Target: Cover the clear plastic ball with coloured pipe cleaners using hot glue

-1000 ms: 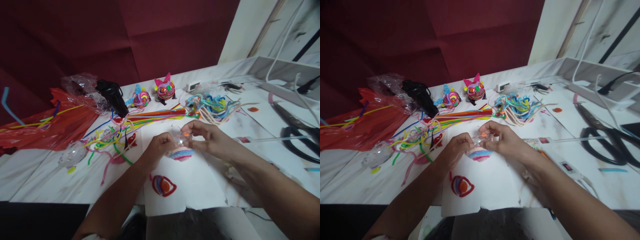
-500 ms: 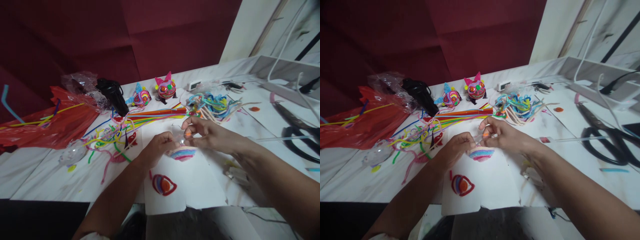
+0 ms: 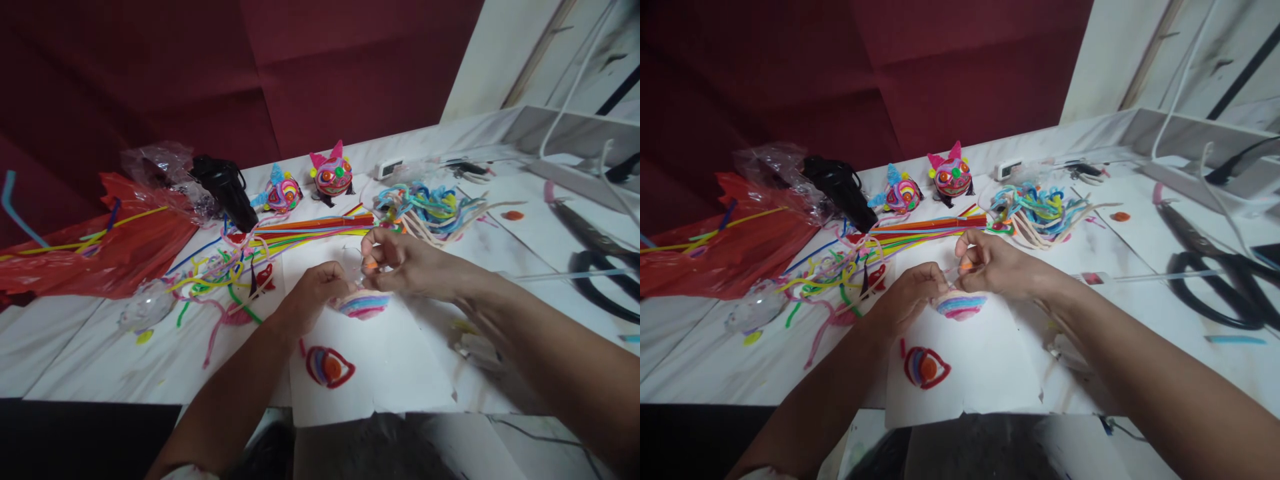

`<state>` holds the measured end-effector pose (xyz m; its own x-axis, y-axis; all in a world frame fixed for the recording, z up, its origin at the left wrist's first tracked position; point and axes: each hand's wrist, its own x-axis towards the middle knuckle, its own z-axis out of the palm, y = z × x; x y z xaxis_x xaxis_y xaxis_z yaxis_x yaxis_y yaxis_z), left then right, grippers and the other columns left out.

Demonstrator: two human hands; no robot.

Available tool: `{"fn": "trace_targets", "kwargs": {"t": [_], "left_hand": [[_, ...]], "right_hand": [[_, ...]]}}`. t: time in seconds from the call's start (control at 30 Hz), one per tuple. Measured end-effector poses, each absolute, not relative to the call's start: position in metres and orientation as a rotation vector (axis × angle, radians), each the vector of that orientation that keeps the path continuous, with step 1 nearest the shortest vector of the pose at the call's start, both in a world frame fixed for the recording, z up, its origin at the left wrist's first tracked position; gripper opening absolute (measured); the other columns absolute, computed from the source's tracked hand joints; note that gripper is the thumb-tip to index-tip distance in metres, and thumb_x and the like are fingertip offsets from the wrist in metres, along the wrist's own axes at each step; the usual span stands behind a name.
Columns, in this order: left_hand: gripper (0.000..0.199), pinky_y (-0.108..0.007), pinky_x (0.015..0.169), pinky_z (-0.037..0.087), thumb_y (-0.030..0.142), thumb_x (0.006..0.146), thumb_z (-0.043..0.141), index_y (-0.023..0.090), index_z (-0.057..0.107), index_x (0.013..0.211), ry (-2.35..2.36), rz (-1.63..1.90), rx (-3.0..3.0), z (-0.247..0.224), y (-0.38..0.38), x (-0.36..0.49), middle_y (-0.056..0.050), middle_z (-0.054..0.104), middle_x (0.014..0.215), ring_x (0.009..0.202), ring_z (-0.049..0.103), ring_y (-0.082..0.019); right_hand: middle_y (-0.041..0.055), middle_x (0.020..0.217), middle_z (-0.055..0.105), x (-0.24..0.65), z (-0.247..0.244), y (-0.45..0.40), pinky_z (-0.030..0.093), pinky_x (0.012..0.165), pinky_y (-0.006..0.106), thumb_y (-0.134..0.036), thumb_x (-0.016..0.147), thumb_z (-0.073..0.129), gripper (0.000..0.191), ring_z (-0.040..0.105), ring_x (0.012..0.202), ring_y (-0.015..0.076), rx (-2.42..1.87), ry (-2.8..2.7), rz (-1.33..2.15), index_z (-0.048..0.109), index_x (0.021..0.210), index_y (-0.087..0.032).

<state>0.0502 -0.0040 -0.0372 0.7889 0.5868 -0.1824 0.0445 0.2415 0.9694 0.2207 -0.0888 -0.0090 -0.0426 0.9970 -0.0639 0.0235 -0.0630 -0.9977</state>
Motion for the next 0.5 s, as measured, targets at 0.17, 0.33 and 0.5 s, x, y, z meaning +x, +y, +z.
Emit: {"fn": "trace_targets", "kwargs": {"t": [0.17,0.33,0.5], "left_hand": [[0.019,-0.023,0.053,0.026,0.023,0.059,0.069,0.017,0.051,0.059,0.590,0.422,1.310,-0.040,-0.003,0.050,0.006,0.047,0.048,0.048,0.038,-0.007],[0.021,-0.023,0.053,0.025,0.024,0.060,0.070,0.017,0.050,0.060,0.588,0.421,1.348,-0.041,-0.002,0.049,0.007,0.046,0.049,0.048,0.037,-0.007],[0.027,-0.024,0.053,0.023,0.029,0.061,0.073,0.017,0.049,0.061,0.572,0.377,1.374,-0.039,-0.001,0.048,0.007,0.044,0.050,0.049,0.036,-0.007]], "right_hand": [[-0.0104,0.064,0.052,0.211,-0.007,-0.089,0.037,0.052,0.023,-0.013,0.053,0.070,0.041,0.047,0.054,0.0077,-1.310,-1.156,1.220,0.043,0.082,-0.024],[-0.0095,0.066,0.053,0.209,-0.007,-0.091,0.039,0.052,0.022,-0.013,0.053,0.070,0.041,0.048,0.055,0.0076,-1.336,-1.153,1.179,0.043,0.083,-0.023],[-0.0084,0.068,0.055,0.219,-0.007,-0.093,0.037,0.053,0.022,-0.016,0.059,0.073,0.043,0.052,0.056,0.0086,-1.303,-1.248,1.226,0.044,0.090,-0.024]]}}
